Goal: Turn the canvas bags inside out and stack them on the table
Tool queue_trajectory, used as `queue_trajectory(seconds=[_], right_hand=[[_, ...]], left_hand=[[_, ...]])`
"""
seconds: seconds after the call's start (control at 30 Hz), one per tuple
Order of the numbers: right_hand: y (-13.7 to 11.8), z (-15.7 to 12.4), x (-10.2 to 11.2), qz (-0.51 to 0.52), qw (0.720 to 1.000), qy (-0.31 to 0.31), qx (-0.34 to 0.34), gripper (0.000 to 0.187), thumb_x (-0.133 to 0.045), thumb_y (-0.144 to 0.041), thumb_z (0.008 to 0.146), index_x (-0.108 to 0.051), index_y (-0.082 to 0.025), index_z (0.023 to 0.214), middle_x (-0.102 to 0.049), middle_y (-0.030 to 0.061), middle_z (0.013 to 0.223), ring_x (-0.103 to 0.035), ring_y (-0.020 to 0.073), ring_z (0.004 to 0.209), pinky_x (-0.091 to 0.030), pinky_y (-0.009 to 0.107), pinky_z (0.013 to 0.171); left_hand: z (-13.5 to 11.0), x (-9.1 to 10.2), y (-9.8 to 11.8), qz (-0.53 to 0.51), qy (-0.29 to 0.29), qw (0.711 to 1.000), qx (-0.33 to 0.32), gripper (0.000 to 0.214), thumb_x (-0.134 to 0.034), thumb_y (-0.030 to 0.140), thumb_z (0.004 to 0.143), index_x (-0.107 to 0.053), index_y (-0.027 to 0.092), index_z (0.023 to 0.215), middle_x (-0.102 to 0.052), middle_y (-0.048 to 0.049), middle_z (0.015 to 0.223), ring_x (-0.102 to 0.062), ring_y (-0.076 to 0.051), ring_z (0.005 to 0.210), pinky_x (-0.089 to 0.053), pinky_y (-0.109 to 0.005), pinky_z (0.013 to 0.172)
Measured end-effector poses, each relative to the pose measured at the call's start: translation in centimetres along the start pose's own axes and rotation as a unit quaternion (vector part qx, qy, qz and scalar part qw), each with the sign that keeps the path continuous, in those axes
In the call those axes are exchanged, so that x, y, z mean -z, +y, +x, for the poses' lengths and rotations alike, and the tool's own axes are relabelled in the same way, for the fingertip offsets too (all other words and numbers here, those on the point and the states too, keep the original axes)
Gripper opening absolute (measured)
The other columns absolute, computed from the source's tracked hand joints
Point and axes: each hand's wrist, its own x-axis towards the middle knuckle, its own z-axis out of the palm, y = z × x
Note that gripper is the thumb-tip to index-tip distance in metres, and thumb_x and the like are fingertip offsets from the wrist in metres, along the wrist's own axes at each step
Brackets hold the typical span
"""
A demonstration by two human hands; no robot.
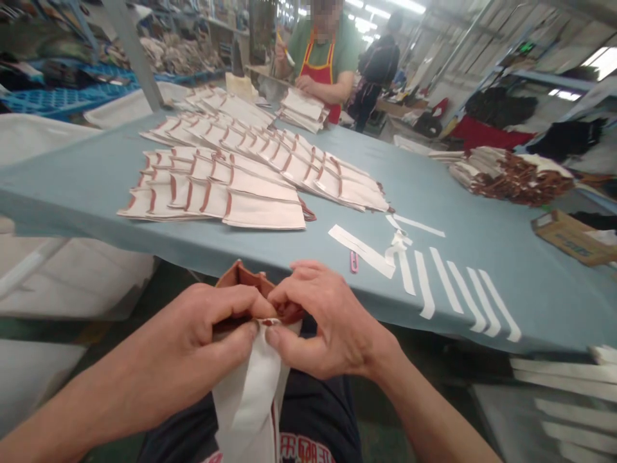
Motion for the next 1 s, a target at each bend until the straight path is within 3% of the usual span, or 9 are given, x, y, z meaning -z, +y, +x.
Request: queue_trajectory(seconds=[0.1, 0.23, 0.33, 0.43, 0.6, 0.73, 0.83, 0.9, 1.0], right_hand=[[0.0, 0.3, -0.1, -0.003, 1.0, -0.026, -0.005, 0.015, -0.062, -0.024, 0.086, -0.05, -0.025, 0.077, -0.057, -0.0063, 0.064, -0.051, 0.0152, 0.06, -0.046, 0.033, 0.074], [0.1, 0.2, -0.3, 0.035, 0.998, -0.042, -0.023, 0.018, -0.061, -0.024, 0.083, -0.044, -0.026, 0.076, -0.048, -0.0069, 0.066, -0.044, 0.0152, 0.062, -0.037, 0.031, 0.069], [0.2, -0.1, -0.4, 0.074, 0.993, -0.061, -0.076, 0.023, -0.06, -0.024, 0.083, -0.039, -0.026, 0.072, -0.042, -0.0062, 0.066, -0.04, 0.0152, 0.063, -0.031, 0.032, 0.067], [0.2, -0.4, -0.7, 0.139, 0.977, -0.056, -0.151, 0.018, -0.059, -0.026, 0.083, -0.045, -0.025, 0.071, -0.046, -0.0054, 0.067, -0.043, 0.0151, 0.064, -0.032, 0.03, 0.066], [0.4, -1.3, -1.9, 0.281, 0.929, -0.014, -0.241, 0.014, -0.06, -0.03, 0.077, -0.051, -0.024, 0.069, -0.049, -0.0054, 0.067, -0.041, 0.0139, 0.063, -0.032, 0.027, 0.061], [0.9, -2.3, -2.9, 0.416, 0.858, -0.01, -0.302, 0.021, -0.07, -0.039, 0.075, -0.057, -0.023, 0.074, -0.048, -0.0056, 0.066, -0.037, 0.0127, 0.06, -0.03, 0.026, 0.057], [1.5, -2.7, -3.1, 0.48, 0.819, -0.006, -0.314, 0.027, -0.071, -0.046, 0.078, -0.061, -0.021, 0.074, -0.053, -0.0031, 0.068, -0.041, 0.0134, 0.06, -0.031, 0.025, 0.056], [1.7, -2.6, -2.8, 0.474, 0.823, -0.002, -0.314, 0.029, -0.066, -0.048, 0.081, -0.064, -0.02, 0.074, -0.057, -0.0007, 0.071, -0.045, 0.0142, 0.062, -0.033, 0.025, 0.057], [1.6, -2.2, -1.7, 0.422, 0.852, -0.029, -0.308, 0.023, -0.063, -0.042, 0.082, -0.064, -0.02, 0.075, -0.057, -0.0016, 0.069, -0.045, 0.0134, 0.061, -0.034, 0.024, 0.056]], left_hand=[[-0.4, -0.4, 0.0, 0.005, 0.016, 1.0, 0.006, 0.024, -0.055, 0.019, 0.093, -0.077, 0.024, 0.084, -0.076, 0.006, 0.077, -0.067, -0.013, 0.068, -0.048, -0.018, 0.06], [-0.5, -1.0, -0.1, -0.006, 0.057, 0.998, 0.007, 0.02, -0.055, 0.016, 0.091, -0.071, 0.025, 0.083, -0.078, 0.008, 0.074, -0.069, -0.012, 0.064, -0.05, -0.016, 0.057], [-0.3, -1.3, -0.1, 0.008, 0.087, 0.995, -0.036, 0.021, -0.054, 0.014, 0.09, -0.07, 0.027, 0.083, -0.075, 0.0098, 0.069, -0.067, -0.011, 0.057, -0.047, -0.016, 0.052], [-0.2, -1.7, -0.1, 0.043, 0.115, 0.99, -0.068, 0.021, -0.056, 0.016, 0.094, -0.071, 0.027, 0.085, -0.075, 0.0096, 0.069, -0.067, -0.011, 0.054, -0.047, -0.018, 0.052], [-0.2, -2.4, -1.5, 0.096, 0.152, 0.972, -0.152, 0.024, -0.056, 0.01, 0.097, -0.073, 0.028, 0.098, -0.078, 0.0061, 0.078, -0.073, -0.014, 0.06, -0.053, -0.021, 0.059], [0.1, -2.8, -3.8, 0.132, 0.128, 0.942, -0.28, 0.04, -0.058, 0.002, 0.092, -0.069, 0.031, 0.118, -0.081, 0.0003, 0.088, -0.078, -0.019, 0.071, -0.061, -0.027, 0.069], [0.2, -3.3, -4.9, 0.158, 0.134, 0.932, -0.298, 0.051, -0.056, 0.002, 0.094, -0.064, 0.035, 0.133, -0.083, -0.0031, 0.096, -0.078, -0.021, 0.078, -0.063, -0.032, 0.074], [0.2, -3.6, -5.1, 0.174, 0.146, 0.93, -0.291, 0.051, -0.053, 0.002, 0.096, -0.063, 0.035, 0.134, -0.082, -0.003, 0.095, -0.078, -0.02, 0.079, -0.063, -0.032, 0.076], [0.2, -3.7, -4.9, 0.176, 0.159, 0.929, -0.283, 0.043, -0.055, 0.002, 0.095, -0.067, 0.034, 0.122, -0.081, -0.0005, 0.089, -0.076, -0.019, 0.073, -0.061, -0.03, 0.073]])
